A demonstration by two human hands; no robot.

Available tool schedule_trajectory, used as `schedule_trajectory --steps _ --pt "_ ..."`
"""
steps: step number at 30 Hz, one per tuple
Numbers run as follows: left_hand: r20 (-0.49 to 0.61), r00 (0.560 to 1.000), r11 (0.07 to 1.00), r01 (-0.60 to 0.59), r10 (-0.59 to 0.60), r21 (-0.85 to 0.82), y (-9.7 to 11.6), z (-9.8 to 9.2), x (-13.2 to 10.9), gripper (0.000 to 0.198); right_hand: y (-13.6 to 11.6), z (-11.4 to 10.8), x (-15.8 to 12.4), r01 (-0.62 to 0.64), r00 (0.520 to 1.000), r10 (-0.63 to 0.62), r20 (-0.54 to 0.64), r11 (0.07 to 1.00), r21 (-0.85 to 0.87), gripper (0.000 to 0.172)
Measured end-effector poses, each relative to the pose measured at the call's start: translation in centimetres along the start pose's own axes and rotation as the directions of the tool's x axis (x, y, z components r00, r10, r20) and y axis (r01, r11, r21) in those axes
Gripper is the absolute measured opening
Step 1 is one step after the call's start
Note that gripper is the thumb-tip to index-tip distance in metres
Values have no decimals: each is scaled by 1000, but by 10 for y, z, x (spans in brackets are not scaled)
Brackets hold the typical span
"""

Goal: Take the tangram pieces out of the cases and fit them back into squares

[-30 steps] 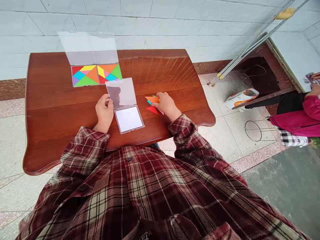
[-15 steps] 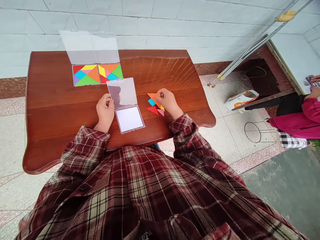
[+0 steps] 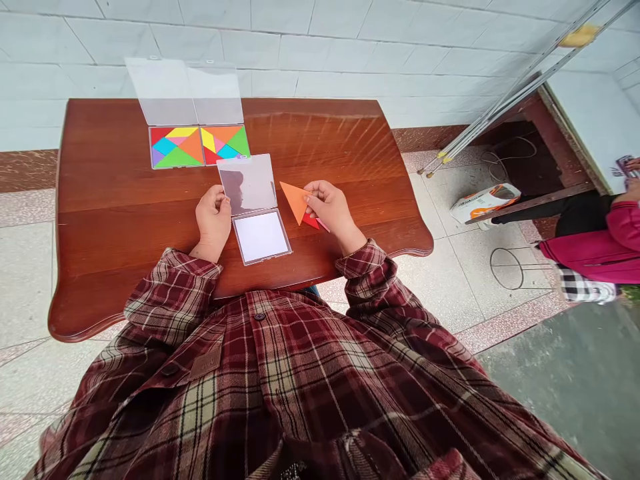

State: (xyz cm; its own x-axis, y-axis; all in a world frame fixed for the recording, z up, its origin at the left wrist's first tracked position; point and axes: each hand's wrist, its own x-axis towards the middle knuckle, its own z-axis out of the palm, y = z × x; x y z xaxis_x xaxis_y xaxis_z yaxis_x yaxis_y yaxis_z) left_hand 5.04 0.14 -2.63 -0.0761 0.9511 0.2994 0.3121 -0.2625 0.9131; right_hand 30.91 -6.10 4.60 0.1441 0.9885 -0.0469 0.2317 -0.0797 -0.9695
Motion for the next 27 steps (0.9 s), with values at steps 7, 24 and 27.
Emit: schedule_trajectory --steps 7,24,27 --pt "-3 1000 1000 13 -13 0 -2 1 0 19 4 -8 -1 -14 997 18 -79 999 47 25" --pt "2 1000 999 16 -16 46 15 -3 -4 15 29 -7 -18 1 960 52 -275 982 191 34" --pt "13 1000 998 23 -24 60 16 -4 -5 16 31 1 -20 24 967 34 -253 974 223 41"
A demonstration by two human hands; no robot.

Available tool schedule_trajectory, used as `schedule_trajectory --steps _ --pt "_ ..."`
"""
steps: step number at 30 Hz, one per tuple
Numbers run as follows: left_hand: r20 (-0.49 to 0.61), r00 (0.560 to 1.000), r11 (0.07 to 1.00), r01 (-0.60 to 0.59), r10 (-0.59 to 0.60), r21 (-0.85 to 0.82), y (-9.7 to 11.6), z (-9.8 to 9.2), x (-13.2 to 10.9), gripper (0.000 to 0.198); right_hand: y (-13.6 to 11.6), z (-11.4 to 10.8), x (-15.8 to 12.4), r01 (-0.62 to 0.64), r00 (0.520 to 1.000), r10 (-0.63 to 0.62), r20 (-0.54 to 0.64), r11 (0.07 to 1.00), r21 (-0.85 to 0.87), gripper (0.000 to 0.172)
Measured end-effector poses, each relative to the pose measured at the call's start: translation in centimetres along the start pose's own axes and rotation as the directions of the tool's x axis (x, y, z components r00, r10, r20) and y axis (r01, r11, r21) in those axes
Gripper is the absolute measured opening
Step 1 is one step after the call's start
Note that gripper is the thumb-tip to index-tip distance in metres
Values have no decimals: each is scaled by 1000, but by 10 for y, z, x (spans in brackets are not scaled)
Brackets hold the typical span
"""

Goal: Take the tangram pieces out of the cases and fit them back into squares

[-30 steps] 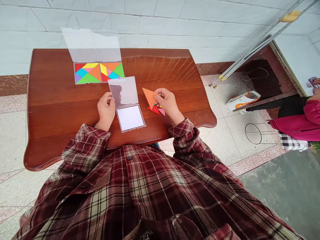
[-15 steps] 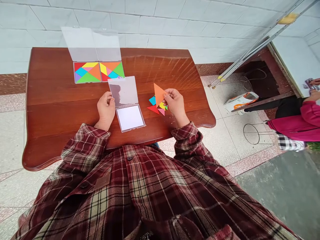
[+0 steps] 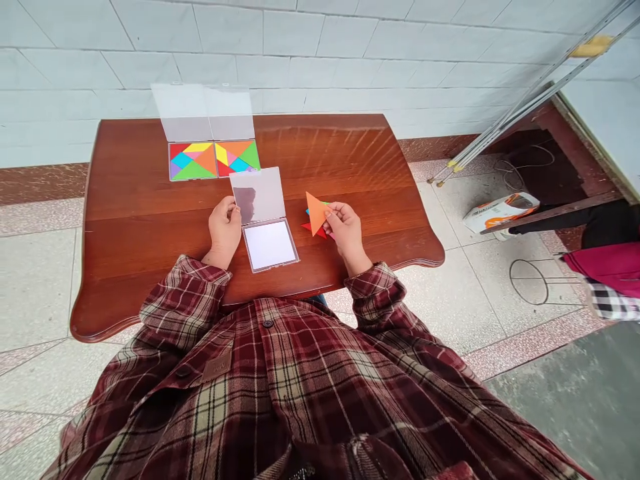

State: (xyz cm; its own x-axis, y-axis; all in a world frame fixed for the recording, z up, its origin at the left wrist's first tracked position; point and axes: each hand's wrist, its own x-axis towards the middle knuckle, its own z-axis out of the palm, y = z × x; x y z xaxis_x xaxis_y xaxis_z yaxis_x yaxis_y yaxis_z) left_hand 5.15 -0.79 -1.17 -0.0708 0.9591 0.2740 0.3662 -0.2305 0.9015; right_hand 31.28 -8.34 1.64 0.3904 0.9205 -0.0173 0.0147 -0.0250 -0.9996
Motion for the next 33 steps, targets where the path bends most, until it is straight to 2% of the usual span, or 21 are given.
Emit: schedule_trajectory --steps 12,18,26,33 --pt "23 1000 1000 9 -9 -3 -2 2 0 21 4 1 -5 51 999 -51 5 998 -32 42" --pt "25 1000 1000 -5 5 -3 -6 4 2 15 2 0 -4 46 999 -43 28 992 -115 38" --pt "21 1000 1000 -21 21 -15 -7 4 2 15 -4 4 -7 22 993 -15 115 998 -61 33" --pt "13 1000 1000 1 -1 -18 -12 4 3 19 3 5 -6 13 993 -7 114 998 -56 38"
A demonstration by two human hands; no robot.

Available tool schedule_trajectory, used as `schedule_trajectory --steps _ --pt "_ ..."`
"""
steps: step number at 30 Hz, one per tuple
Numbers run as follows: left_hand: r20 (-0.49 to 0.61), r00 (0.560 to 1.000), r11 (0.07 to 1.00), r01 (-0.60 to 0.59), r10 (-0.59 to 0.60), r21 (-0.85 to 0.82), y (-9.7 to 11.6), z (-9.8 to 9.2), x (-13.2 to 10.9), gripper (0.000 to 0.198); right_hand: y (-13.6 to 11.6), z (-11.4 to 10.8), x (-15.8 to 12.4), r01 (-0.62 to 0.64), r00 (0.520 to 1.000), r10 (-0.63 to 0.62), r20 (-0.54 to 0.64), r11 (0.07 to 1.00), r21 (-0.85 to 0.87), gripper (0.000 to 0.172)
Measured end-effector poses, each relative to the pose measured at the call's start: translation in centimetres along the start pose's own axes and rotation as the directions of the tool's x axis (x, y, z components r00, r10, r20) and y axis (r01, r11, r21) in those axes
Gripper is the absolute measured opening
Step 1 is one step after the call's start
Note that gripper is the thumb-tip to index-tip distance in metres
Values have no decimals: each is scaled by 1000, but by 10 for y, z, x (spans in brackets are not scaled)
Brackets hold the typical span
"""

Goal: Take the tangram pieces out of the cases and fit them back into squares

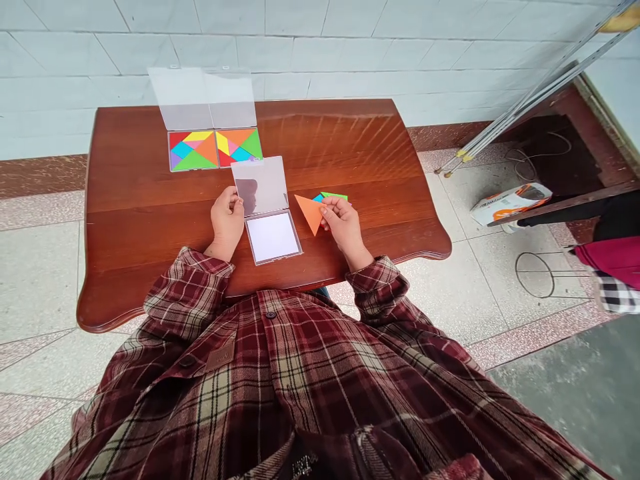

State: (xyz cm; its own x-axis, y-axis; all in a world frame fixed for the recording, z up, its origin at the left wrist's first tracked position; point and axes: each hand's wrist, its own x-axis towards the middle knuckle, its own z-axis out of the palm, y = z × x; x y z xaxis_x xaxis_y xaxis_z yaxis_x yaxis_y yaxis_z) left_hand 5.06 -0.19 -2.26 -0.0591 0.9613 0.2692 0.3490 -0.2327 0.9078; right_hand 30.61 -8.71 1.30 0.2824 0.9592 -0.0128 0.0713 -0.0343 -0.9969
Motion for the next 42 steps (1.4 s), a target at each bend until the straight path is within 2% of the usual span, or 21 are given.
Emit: schedule_trajectory --steps 9,16,22,25,29,34,37,42 --pt "17 1000 1000 -20 20 12 3 -1 2 15 0 0 1 13 1000 -13 -5 1000 -18 35" --pt "7 1000 1000 -28 28 -9 -3 -1 3 16 -3 0 2 2 1000 -3 -21 999 -48 34" --pt "20 1000 1000 -23 23 -7 -4 -1 4 19 -1 -5 4 31 999 -32 -32 999 -19 40" --pt "10 1000 1000 -29 29 0 -3 -1 4 18 -3 -16 9 99 990 -100 -102 995 -18 42" --pt "-8 1000 1000 -30 30 -4 -2 0 4 19 -14 -43 17 235 942 -243 -230 970 -60 40" --pt "-16 999 999 -38 37 -24 0 0 2 15 -25 -66 16 341 890 -371 -266 927 -153 41" --pt "-11 999 999 -33 33 -22 4 -1 0 17 -26 -60 11 331 899 -365 -242 928 -170 38" --pt "40 998 998 -56 57 -13 11 -2 -5 21 -31 -31 0 206 966 -213 -146 977 -59 35"
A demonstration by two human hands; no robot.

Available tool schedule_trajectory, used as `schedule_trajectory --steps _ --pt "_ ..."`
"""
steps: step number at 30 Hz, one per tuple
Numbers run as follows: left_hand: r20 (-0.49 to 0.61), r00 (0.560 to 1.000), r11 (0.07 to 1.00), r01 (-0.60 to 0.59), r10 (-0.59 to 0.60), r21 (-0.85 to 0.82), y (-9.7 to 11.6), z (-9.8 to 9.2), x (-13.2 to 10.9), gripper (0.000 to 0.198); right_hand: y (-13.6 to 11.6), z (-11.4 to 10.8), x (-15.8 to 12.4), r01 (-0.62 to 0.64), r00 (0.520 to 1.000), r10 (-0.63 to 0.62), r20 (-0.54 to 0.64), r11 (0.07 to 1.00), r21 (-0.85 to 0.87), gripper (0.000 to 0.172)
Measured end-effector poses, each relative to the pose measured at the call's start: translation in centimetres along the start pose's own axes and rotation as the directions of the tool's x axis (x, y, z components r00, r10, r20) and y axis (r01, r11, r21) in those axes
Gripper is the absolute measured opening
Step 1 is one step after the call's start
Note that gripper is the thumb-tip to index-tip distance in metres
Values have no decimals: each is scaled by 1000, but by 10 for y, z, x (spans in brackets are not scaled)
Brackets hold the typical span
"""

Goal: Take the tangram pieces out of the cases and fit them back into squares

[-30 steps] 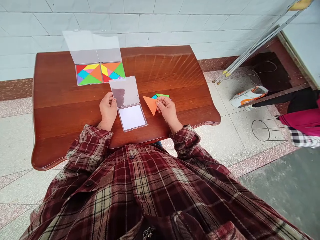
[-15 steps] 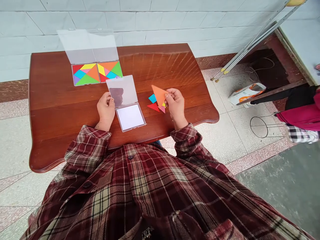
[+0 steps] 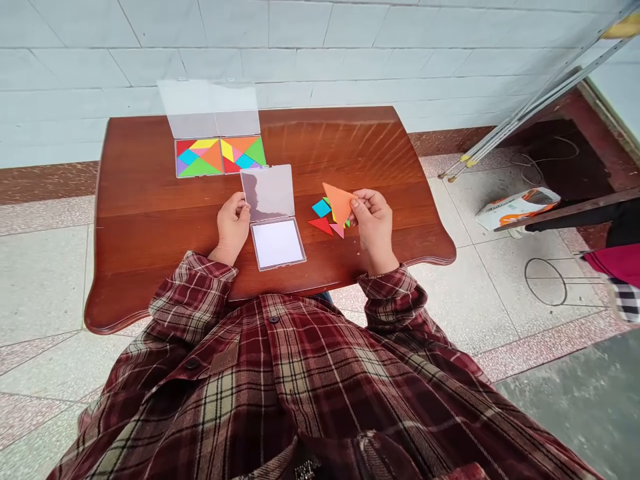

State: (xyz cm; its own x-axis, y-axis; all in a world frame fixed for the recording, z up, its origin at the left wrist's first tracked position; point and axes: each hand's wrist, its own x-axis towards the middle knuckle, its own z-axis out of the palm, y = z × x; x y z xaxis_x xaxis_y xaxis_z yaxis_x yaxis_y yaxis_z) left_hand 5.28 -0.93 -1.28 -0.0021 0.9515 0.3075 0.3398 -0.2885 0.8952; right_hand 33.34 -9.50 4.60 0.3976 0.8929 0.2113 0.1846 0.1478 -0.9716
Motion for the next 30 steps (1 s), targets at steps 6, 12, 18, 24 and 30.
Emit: schedule_trajectory --steps 6,12,18,24,30 --pt "50 998 999 -41 40 18 6 1 -3 19 -9 24 -11 -105 981 101 166 994 15 34" --pt "59 997 998 -48 46 31 5 4 -5 21 -7 31 -15 -115 959 114 260 993 -8 33" --pt "55 998 999 -36 35 26 5 5 -4 23 -1 43 -14 -84 864 115 490 993 -85 31" --pt "67 997 999 -33 35 -19 1 7 0 15 2 64 -13 41 685 89 723 986 -161 17" --pt "84 995 999 -45 47 -16 -3 9 1 18 8 75 -15 93 558 153 816 965 -245 12"
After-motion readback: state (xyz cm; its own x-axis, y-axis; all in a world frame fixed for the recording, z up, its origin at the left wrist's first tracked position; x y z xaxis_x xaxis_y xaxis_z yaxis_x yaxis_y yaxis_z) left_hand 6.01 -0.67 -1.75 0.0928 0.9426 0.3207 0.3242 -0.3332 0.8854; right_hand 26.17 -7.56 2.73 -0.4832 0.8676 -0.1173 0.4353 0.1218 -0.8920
